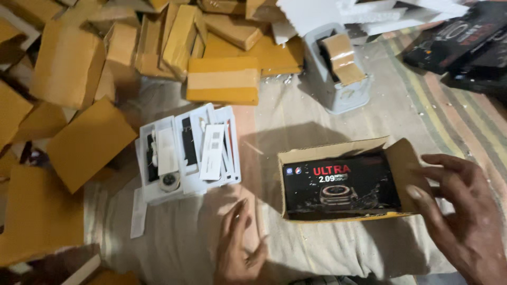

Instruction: The person places a black product box and a white foam insert into a small cardboard box, then closes the flaps. They secure the box by applying packing tape across the top and bottom seams using a tape dispenser.

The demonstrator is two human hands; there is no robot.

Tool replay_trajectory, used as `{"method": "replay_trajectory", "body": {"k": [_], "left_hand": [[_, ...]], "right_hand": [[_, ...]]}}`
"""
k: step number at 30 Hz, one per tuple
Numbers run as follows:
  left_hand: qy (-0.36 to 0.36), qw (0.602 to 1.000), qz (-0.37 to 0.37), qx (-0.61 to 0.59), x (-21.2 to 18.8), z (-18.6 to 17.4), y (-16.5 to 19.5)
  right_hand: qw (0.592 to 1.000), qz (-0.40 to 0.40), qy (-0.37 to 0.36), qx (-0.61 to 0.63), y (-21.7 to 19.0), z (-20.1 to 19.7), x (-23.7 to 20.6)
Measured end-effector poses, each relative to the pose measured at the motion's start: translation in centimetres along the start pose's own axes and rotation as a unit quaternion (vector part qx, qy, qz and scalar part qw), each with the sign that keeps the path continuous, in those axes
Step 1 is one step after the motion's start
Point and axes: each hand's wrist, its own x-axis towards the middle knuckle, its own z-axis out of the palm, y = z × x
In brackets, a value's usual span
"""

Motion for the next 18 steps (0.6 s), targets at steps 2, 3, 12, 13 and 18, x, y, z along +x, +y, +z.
{"method": "replay_trajectory", "body": {"k": [2, 3, 12, 13, 18], "left_hand": [[-0.025, 0.998, -0.040, -0.028, 0.4, 1.6, 0.9], [-0.039, 0.997, -0.057, -0.043, 0.8, 2.5, 1.2], [0.064, 0.982, 0.174, -0.042, 4.1, 9.1, 0.2], [0.071, 0.980, 0.175, -0.058, 4.3, 9.3, -0.1], [0.096, 0.968, 0.061, -0.222, 4.9, 10.6, -0.8]], "right_hand": [[0.998, -0.033, 0.000, 0.053, 0.2, 0.0, -1.1], [0.995, -0.021, -0.007, 0.094, 0.3, 0.2, -1.7], [0.992, -0.007, -0.066, 0.107, 0.7, 1.9, -3.5], [0.993, 0.035, -0.062, 0.090, 0.5, 2.1, -3.2], [0.997, 0.053, 0.030, -0.041, 0.6, 4.3, -0.9]]}}
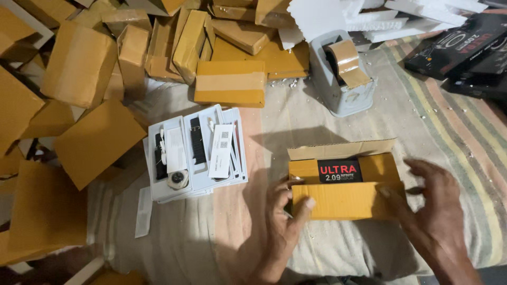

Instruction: The person places a black product box and a white foam insert into a small cardboard box, then closes the flaps. They secure the box by applying packing tape across the top and bottom seams using a tape dispenser.

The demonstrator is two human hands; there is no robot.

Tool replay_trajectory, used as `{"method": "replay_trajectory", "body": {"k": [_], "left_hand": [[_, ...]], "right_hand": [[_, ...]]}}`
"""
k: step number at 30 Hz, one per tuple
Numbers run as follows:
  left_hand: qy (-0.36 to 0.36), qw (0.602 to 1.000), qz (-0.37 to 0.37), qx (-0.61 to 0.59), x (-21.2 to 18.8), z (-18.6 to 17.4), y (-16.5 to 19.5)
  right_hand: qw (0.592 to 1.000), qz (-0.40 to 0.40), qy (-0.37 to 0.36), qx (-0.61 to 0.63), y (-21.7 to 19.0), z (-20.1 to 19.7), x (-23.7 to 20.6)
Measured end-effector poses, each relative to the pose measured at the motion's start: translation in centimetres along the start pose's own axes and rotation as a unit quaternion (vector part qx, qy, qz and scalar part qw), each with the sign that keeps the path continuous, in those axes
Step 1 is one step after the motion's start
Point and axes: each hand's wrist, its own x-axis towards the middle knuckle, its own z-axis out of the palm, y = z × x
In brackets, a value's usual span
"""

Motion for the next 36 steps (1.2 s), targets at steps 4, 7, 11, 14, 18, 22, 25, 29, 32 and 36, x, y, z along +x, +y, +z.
{"method": "replay_trajectory", "body": {"k": [4, 7, 11, 14, 18, 22, 25, 29, 32, 36], "left_hand": [[0.030, 0.986, -0.132, -0.093, 0.8, 0.8, -0.7], [0.007, 0.987, -0.114, -0.110, 1.4, 1.0, -0.9], [0.015, 0.988, -0.088, -0.124, 1.9, 0.9, -0.6], [0.005, 0.987, -0.126, -0.100, 1.5, 0.5, 0.2], [-0.027, 0.993, -0.110, -0.038, 1.5, -0.2, 0.9], [-0.029, 0.997, -0.066, 0.010, 1.3, -0.3, 1.4], [-0.003, 0.993, -0.095, 0.065, 1.0, 0.0, 2.6], [0.082, 0.970, -0.184, 0.133, 1.2, 1.1, 5.0], [0.135, 0.952, -0.254, 0.102, 3.7, 3.7, 5.4], [0.082, 0.955, -0.261, 0.112, 6.5, 6.8, 4.4]], "right_hand": [[0.999, -0.010, -0.029, -0.034, 0.7, 2.3, 1.7], [0.992, -0.097, 0.008, -0.083, 0.4, 2.9, 2.8], [0.968, -0.233, 0.052, -0.074, -1.1, 1.9, 4.5], [0.957, -0.262, -0.011, -0.125, -2.1, 1.1, 4.9], [0.960, -0.232, -0.068, -0.140, -2.2, 1.1, 4.3], [0.908, -0.242, -0.187, -0.287, -1.1, 1.9, 5.6], [0.912, -0.306, -0.169, -0.213, 0.0, 3.0, 8.4], [0.913, -0.111, -0.305, -0.248, 2.0, 3.7, 10.7], [0.925, -0.018, -0.304, -0.228, 3.7, 3.6, 8.4], [0.973, -0.011, -0.180, -0.146, 4.3, 3.7, 2.3]]}}
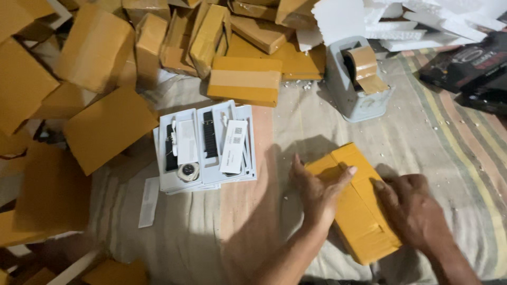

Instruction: The person places a black product box and a white foam insert into a small cardboard box, then closes the flaps. They secure the box by applying packing tape across the top and bottom seams using a tape dispenser.

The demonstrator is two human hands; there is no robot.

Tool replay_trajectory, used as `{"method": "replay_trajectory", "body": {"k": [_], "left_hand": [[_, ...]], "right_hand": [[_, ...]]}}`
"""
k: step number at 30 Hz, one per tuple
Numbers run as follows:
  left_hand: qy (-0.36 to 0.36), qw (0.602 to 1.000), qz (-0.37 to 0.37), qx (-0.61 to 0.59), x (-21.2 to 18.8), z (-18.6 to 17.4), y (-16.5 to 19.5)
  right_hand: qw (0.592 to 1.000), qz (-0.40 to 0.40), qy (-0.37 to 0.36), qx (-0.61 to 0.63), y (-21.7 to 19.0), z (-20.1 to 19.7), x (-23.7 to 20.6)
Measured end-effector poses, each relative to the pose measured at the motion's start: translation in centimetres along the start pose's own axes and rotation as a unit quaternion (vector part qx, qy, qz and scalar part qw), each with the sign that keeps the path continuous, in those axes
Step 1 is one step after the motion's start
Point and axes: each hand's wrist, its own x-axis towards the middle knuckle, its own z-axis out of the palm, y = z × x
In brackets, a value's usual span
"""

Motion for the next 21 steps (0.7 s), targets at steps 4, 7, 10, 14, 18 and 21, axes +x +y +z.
{"method": "replay_trajectory", "body": {"k": [4, 7, 10, 14, 18, 21], "left_hand": [[-0.094, 0.989, -0.057, -0.102, 1.3, 1.3, 0.0], [-0.179, 0.907, -0.128, -0.358, 1.8, 1.9, 0.1], [-0.219, 0.875, -0.144, -0.408, 2.3, 2.8, 0.1], [-0.270, 0.893, -0.070, -0.353, 4.7, 4.0, -1.0], [-0.310, 0.877, -0.074, -0.360, 5.1, 3.2, -2.9], [-0.266, 0.869, -0.129, -0.396, 4.7, 1.1, -4.0]], "right_hand": [[0.982, 0.096, 0.025, 0.161, -1.4, 0.1, -2.7], [0.914, 0.166, 0.006, 0.369, -2.7, -1.5, -1.7], [0.833, 0.201, 0.010, 0.514, -3.7, -2.9, 0.0], [0.838, 0.177, 0.016, 0.516, -3.7, -2.7, 1.6], [0.858, 0.176, -0.062, 0.478, -1.7, -2.6, 3.3], [0.923, 0.158, 0.008, 0.351, -1.0, -3.1, 6.9]]}}
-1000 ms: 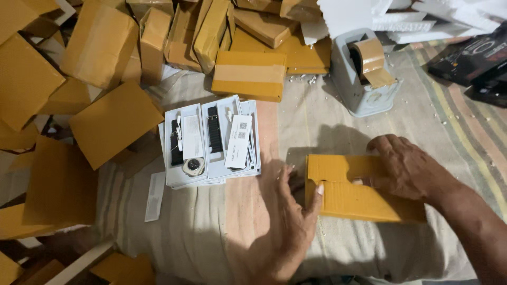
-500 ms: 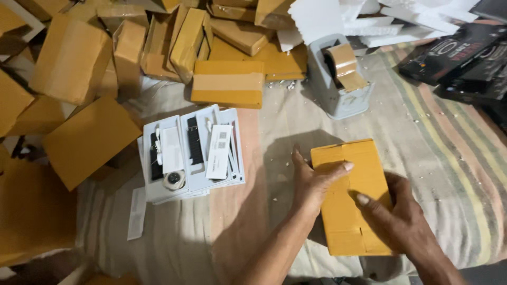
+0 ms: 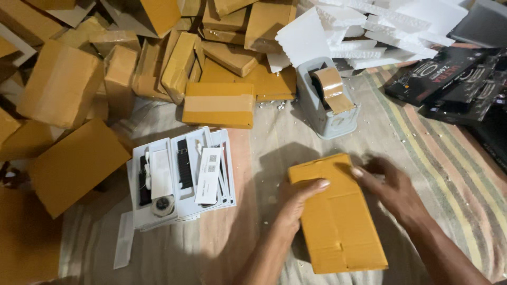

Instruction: The person places a black product box and a white foam insert into a small cardboard box, then closes the flaps. They secure the box by applying packing tape across the top and bottom seams using a tape dispenser.

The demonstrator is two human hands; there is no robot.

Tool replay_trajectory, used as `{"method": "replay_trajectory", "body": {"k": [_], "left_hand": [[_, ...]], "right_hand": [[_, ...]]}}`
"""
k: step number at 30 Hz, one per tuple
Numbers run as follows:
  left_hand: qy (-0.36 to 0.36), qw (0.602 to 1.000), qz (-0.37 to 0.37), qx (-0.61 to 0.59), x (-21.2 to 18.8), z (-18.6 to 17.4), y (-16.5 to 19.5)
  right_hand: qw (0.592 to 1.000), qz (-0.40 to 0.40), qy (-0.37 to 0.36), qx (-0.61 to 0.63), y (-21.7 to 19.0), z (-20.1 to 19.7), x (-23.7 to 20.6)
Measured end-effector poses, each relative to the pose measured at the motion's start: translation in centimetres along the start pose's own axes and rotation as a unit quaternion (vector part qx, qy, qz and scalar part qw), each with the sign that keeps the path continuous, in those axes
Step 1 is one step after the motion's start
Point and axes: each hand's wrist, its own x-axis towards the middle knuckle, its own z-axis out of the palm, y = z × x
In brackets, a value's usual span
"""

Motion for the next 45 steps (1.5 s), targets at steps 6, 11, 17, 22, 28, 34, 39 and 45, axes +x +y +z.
{"method": "replay_trajectory", "body": {"k": [6, 11, 17, 22, 28, 34, 39, 45], "left_hand": [[0.061, 0.991, -0.056, -0.106, -3.6, -3.0, 1.2], [0.076, 0.995, 0.021, -0.067, -3.3, -3.2, 0.7], [0.061, 0.998, 0.026, -0.015, -3.0, -2.6, 1.7], [0.043, 0.998, 0.022, 0.033, -3.1, -2.0, 2.4], [-0.032, 0.997, -0.004, 0.070, 0.0, 0.1, 1.9], [0.007, 0.996, -0.055, 0.075, 3.4, 3.7, 2.2], [0.044, 0.993, -0.057, 0.091, 4.0, 4.5, 2.5], [0.069, 0.993, -0.046, 0.089, 4.6, 5.0, 2.7]], "right_hand": [[0.957, -0.256, 0.125, -0.052, -5.4, 4.5, 7.0], [0.963, -0.182, 0.197, 0.034, -8.1, 7.3, 8.0], [0.925, -0.216, 0.303, -0.078, -7.5, 8.8, 5.5], [0.971, -0.091, 0.208, -0.074, -5.0, 8.3, 3.7], [0.971, -0.159, 0.125, 0.124, -3.0, 1.5, 3.8], [0.992, -0.114, 0.058, -0.002, -7.6, -0.2, 5.5], [0.997, -0.045, -0.044, 0.044, -10.1, 0.4, 6.5], [1.000, 0.024, 0.016, 0.001, -11.0, 1.5, 6.9]]}}
